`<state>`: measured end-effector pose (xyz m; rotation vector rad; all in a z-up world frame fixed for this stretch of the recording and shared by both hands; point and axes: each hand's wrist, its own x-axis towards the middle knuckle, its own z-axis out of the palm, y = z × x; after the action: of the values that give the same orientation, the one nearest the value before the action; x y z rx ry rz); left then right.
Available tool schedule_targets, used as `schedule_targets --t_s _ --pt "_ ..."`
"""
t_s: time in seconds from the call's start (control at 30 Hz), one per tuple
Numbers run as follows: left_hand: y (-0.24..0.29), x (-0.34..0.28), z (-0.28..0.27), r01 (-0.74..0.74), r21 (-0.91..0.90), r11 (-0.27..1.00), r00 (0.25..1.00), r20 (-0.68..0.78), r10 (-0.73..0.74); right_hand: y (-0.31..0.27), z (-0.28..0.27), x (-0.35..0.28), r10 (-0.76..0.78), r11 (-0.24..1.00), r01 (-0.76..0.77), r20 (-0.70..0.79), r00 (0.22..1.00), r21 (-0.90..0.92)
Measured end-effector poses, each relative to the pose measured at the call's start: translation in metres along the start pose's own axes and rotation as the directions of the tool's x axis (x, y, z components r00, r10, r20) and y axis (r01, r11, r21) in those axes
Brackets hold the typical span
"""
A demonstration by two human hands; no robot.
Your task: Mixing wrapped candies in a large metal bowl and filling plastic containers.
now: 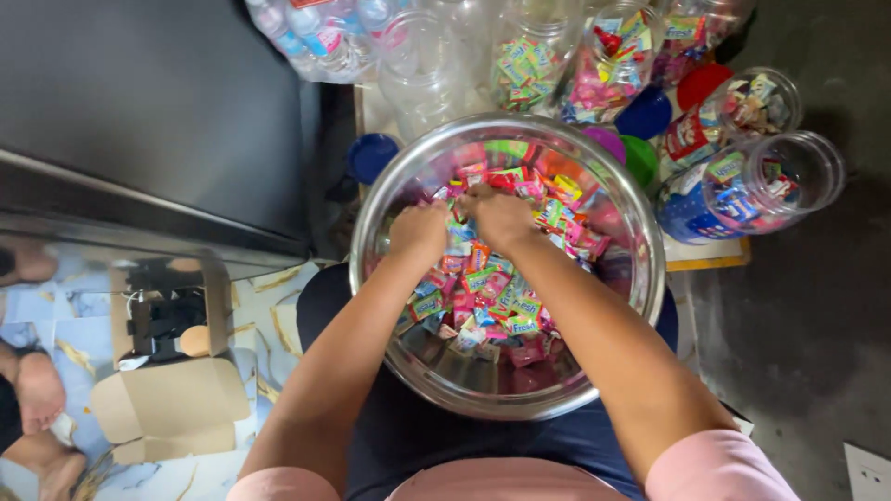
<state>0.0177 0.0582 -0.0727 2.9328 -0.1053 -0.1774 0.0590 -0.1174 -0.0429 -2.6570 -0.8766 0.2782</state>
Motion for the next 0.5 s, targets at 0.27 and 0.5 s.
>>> schedule_targets --t_s 0.27,0.5 --pt "-0.024 0.0 -0.013 0.094 -0.455 0.885 0.996 0.052 -0.079 0.004 -0.016 0.003 0.325 0.944 -0.309 0.177 0.929 -0.113" --pt "-0.042 0.016 -0.023 0.356 -0.933 -0.053 0.933 0.358 -0.026 0.06 0.045 -0.012 0.161 0.505 0.234 -0.357 0.92 0.831"
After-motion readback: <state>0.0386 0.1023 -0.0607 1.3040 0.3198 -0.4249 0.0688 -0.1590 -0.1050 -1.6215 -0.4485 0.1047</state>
